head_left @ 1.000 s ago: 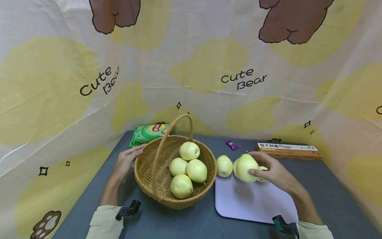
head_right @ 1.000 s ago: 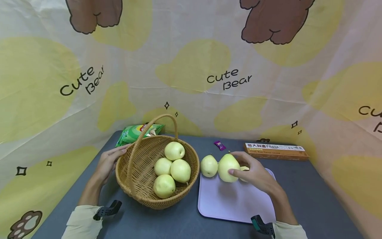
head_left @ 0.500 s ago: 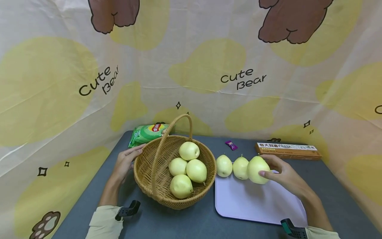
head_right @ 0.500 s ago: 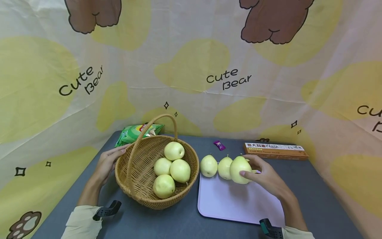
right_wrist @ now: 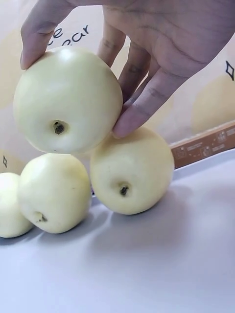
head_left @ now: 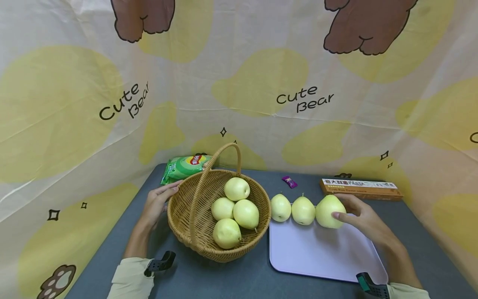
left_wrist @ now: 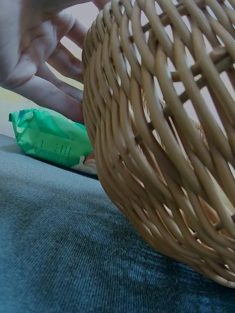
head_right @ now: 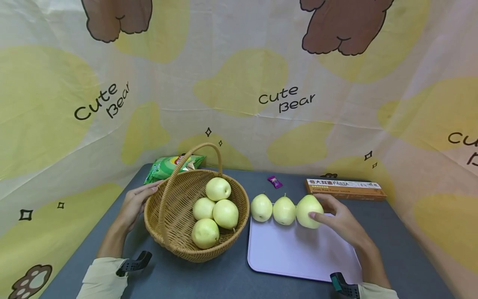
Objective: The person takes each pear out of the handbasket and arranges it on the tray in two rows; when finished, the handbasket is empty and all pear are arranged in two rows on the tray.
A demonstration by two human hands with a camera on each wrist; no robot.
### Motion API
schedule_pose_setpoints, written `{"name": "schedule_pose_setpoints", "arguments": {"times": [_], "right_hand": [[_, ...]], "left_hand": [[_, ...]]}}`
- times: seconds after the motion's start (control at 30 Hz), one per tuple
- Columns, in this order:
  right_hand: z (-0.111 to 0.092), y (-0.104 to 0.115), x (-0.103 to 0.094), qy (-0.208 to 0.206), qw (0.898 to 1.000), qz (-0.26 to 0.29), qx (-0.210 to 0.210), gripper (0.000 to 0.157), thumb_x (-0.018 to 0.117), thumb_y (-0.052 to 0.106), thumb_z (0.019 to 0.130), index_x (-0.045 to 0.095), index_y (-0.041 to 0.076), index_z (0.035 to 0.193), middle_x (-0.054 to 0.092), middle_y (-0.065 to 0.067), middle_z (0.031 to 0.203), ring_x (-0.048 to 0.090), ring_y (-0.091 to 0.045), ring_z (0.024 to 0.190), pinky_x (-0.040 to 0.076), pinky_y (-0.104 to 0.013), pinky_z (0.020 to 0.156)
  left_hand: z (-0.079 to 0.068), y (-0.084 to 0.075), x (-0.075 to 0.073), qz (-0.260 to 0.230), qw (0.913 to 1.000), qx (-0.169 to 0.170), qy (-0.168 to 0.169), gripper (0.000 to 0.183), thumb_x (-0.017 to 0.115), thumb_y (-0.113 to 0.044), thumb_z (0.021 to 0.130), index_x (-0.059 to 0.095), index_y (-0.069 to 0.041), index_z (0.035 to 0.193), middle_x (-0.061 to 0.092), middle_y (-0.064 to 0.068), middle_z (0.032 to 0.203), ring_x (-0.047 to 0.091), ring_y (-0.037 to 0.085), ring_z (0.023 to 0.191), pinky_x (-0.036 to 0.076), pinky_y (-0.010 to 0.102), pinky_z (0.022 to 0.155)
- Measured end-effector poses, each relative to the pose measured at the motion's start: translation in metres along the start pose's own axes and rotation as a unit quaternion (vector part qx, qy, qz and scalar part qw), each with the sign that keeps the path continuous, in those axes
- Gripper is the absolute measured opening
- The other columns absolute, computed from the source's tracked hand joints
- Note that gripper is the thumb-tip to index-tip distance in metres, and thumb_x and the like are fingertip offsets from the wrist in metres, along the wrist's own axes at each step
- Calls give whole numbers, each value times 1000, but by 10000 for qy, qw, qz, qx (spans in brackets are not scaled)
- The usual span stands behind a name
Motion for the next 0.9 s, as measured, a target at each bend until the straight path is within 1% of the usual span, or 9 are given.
{"name": "schedule_pose_setpoints", "arguments": {"times": [0.07,0.17,0.23,0.33,0.47,0.53,0.67,0.9], "right_hand": [[-1,-3,-4,-40,10000,44,27,58,68,27,105,47,7,156,57,-12,146,59,-3,118,52,-27,90],[-3,-6,-9,-105,9998,184,48,59,67,26,106,46,7,157,58,-10,143,60,1,114,52,-21,88],[-4,-9,-12,-151,9994,306,44,58,67,24,106,46,6,156,61,-4,138,62,-1,113,52,-21,88],[-6,-12,-16,-226,9990,383,80,57,67,24,106,46,6,156,62,7,132,63,-1,112,52,-21,88],[-8,-18,-23,-327,9988,306,194,59,67,27,106,45,6,156,61,17,129,61,2,111,52,-21,86],[-9,-20,-26,-367,9987,244,259,60,67,28,106,45,6,157,62,17,127,61,2,110,52,-22,85],[-9,-27,-31,-384,9984,83,406,62,67,32,106,43,7,158,63,11,126,61,0,108,51,-25,84],[-11,-40,-35,-375,9971,-35,658,67,66,36,106,40,8,162,64,3,126,57,0,108,48,-38,89]], "left_hand": [[0,0,0,20,10000,-18,1,49,61,-36,109,64,-6,147,72,0,131,68,6,110,65,33,82],[0,0,0,46,10000,-2,10,49,61,-36,109,64,-6,147,71,2,133,67,7,110,64,33,82],[0,-1,1,53,10000,10,12,48,61,-36,109,64,-6,147,71,4,134,68,7,110,64,33,82],[0,-1,1,52,10000,16,12,48,60,-36,109,64,-5,147,70,4,134,67,7,110,64,32,83],[0,0,1,44,10000,6,2,49,60,-36,109,64,-5,147,71,2,133,68,5,110,64,32,83],[0,0,0,55,10000,-7,-11,49,61,-36,109,64,-5,147,71,0,132,68,5,110,64,32,83],[-1,0,0,96,9999,-59,-45,50,61,-39,108,65,-7,147,71,-3,131,67,6,110,64,31,83],[-2,0,0,114,9999,-90,-26,50,61,-40,108,65,-8,147,71,-1,132,66,7,111,64,31,83]]}}
Point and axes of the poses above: each hand's wrist, its own z-axis towards the middle knuckle, its own x-axis out of the palm, y = z × x, the point moved 6 cm from there along z, towards the middle knuckle
